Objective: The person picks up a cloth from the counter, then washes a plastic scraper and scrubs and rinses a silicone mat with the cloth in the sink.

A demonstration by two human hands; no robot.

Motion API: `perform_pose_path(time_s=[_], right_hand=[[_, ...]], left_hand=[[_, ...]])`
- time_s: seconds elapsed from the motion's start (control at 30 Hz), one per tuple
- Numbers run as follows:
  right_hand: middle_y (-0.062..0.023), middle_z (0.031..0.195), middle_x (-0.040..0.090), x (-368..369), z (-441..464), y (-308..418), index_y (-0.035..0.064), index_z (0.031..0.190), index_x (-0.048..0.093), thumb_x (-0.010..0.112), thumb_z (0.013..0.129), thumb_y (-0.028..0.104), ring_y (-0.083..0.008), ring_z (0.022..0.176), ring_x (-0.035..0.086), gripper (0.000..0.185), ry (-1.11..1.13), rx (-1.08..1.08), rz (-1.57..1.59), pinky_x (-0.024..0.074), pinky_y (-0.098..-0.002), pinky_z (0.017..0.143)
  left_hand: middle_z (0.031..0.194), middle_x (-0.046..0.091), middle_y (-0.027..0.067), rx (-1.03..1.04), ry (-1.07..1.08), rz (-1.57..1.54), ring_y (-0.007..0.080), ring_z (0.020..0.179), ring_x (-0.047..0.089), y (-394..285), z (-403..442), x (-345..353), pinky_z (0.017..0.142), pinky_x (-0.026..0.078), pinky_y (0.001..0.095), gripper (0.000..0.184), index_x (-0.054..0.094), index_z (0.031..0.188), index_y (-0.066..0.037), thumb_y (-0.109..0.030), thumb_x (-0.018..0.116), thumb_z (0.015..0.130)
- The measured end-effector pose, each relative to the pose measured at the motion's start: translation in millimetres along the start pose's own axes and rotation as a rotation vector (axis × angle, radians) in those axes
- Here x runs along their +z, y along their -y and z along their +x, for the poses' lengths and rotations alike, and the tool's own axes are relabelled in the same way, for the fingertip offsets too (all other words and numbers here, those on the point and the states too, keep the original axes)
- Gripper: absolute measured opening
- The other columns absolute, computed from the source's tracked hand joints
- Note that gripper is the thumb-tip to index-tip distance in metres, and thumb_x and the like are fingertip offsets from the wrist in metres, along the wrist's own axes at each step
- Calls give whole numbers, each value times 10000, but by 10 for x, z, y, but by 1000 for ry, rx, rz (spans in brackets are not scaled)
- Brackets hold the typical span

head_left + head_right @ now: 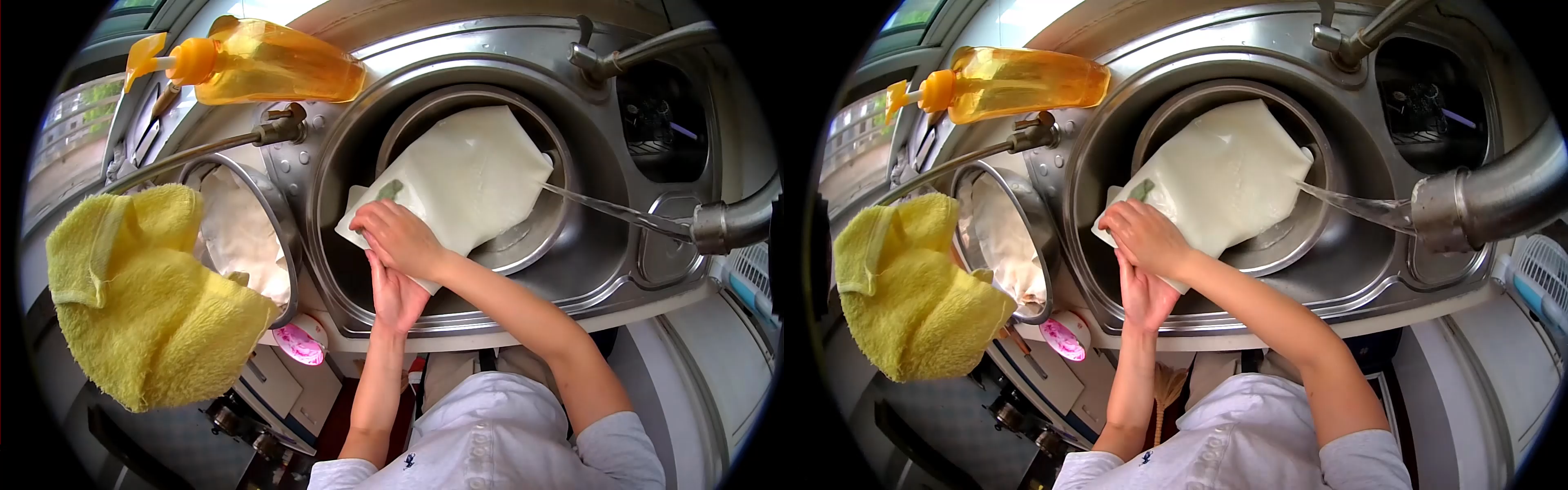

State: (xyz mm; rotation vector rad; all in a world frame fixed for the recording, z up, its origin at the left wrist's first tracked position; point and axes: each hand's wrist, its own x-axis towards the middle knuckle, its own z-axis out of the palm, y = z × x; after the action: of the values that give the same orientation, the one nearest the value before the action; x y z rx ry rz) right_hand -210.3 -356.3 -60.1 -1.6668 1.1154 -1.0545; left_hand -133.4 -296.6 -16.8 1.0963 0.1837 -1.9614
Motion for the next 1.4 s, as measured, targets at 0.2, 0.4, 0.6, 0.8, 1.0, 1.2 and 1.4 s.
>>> perform_pose_path(time_s=[0.2, 0.4, 0.6, 0.8, 1.0, 1.2, 1.4], right_hand=[[-91, 986, 566, -136, -379, 64, 56, 989, 564, 588, 772, 55, -290, 950, 521, 219, 64, 85, -9, 439, -386, 846], [-125, 994, 561, -398, -1030, -108, 48, 990, 545, 563, 779, 46, -327, 964, 516, 212, 177, 79, -121, 432, -402, 872], [-166, 1009, 573, -907, -837, -803, 18, 1054, 516, 514, 884, 77, -329, 979, 542, 180, -464, 505, -69, 427, -386, 863], [-149, 1076, 566, -804, -721, -491, 5, 1140, 508, 618, 858, 143, -279, 1044, 538, 333, -507, 597, 134, 402, -334, 941], [-130, 1044, 555, -533, -548, 42, 36, 1034, 548, 583, 833, 75, -312, 1030, 521, 208, -51, 145, 254, 418, -372, 919], [-73, 1057, 562, -700, -976, -1033, 92, 1006, 561, 549, 812, 128, -267, 1030, 540, 198, 252, 92, -450, 468, -358, 861], [-77, 977, 527, -1490, -797, -1263, 81, 931, 556, 526, 795, 134, -246, 951, 521, 149, 207, 96, -1060, 467, -388, 780]], left_hand=[[1402, 435, 74, -88, 126, -420, 270, 1273, 417, -16, 85, -308, 1083, 299, 433, 592, 387, 1377, -68, -501, 289, 985], [1446, 375, 112, 14, 102, -158, 284, 1328, 353, -377, 160, 49, 1108, 256, 450, 600, 310, 1418, -50, -470, 295, 990], [1357, 453, 114, 200, -59, 414, 240, 1252, 427, -125, 103, -159, 1062, 313, 385, 555, 335, 1378, -10, -340, 486, 958], [892, 650, 70, 215, -315, 1390, 113, 821, 554, 124, 13, -281, 747, 445, 269, 316, 609, 1019, 74, -227, 576, 930], [910, 610, 21, 391, -311, 986, 71, 813, 506, 92, -308, 104, 716, 424, 239, 316, 602, 1027, 56, -241, 504, 978], [944, 615, 40, 412, -338, 938, 84, 851, 519, 89, -302, 64, 764, 425, 245, 340, 599, 1027, 63, -263, 519, 973], [1012, 618, 74, 423, -362, 959, 108, 923, 534, 65, -366, 0, 819, 422, 257, 366, 589, 1077, 74, -268, 512, 974]])
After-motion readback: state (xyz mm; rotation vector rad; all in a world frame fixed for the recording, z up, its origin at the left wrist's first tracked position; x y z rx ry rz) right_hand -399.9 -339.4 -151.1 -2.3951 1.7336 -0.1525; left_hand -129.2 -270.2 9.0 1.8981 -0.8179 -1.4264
